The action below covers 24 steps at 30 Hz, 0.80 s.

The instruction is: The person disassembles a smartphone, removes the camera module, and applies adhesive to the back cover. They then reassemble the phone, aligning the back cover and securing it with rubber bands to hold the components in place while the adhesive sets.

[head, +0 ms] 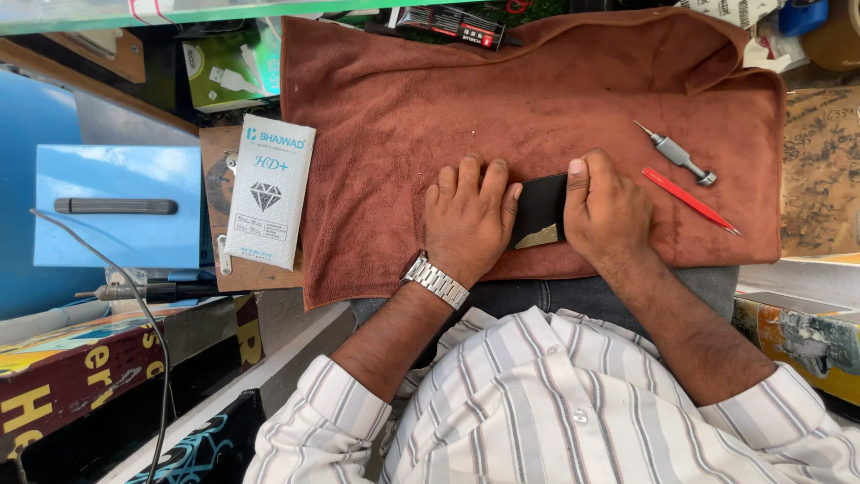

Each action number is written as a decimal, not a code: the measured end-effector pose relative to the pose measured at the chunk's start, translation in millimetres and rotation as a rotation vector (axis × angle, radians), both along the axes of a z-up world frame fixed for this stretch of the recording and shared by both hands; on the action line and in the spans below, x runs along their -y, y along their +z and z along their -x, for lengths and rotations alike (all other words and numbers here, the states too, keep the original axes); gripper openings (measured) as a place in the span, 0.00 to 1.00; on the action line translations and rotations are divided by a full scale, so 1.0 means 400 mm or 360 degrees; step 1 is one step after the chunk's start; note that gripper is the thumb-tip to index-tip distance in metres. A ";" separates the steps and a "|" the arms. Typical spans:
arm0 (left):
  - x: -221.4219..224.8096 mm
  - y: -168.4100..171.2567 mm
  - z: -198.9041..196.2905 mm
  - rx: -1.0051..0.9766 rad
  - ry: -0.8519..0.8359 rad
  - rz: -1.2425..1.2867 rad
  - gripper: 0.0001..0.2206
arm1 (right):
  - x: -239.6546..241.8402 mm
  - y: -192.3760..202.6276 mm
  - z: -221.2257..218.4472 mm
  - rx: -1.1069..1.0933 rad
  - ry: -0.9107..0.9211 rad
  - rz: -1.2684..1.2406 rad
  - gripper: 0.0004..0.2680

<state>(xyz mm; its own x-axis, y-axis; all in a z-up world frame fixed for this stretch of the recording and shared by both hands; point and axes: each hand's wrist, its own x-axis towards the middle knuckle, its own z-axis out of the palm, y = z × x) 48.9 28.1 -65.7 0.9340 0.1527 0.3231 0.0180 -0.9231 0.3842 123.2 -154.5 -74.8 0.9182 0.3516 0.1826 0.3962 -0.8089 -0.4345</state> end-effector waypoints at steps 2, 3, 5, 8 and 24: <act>-0.008 0.001 0.000 0.0054 0.0034 -0.0106 0.20 | -0.003 0.003 -0.004 0.0059 0.0010 0.0038 0.11; -0.016 0.003 -0.001 0.0081 0.0055 -0.0160 0.22 | -0.003 0.008 -0.006 0.0038 0.0019 0.0109 0.11; -0.067 0.010 0.001 0.0053 0.0128 -0.0157 0.25 | -0.006 0.022 -0.008 -0.0005 0.0044 0.0251 0.11; -0.189 0.022 0.044 -0.0101 0.0340 -0.0044 0.28 | 0.013 0.068 -0.022 0.0285 0.0210 0.0434 0.10; -0.207 0.038 0.232 -0.0056 0.0308 0.0032 0.17 | -0.218 -0.103 -0.539 0.0567 0.0531 0.0209 0.07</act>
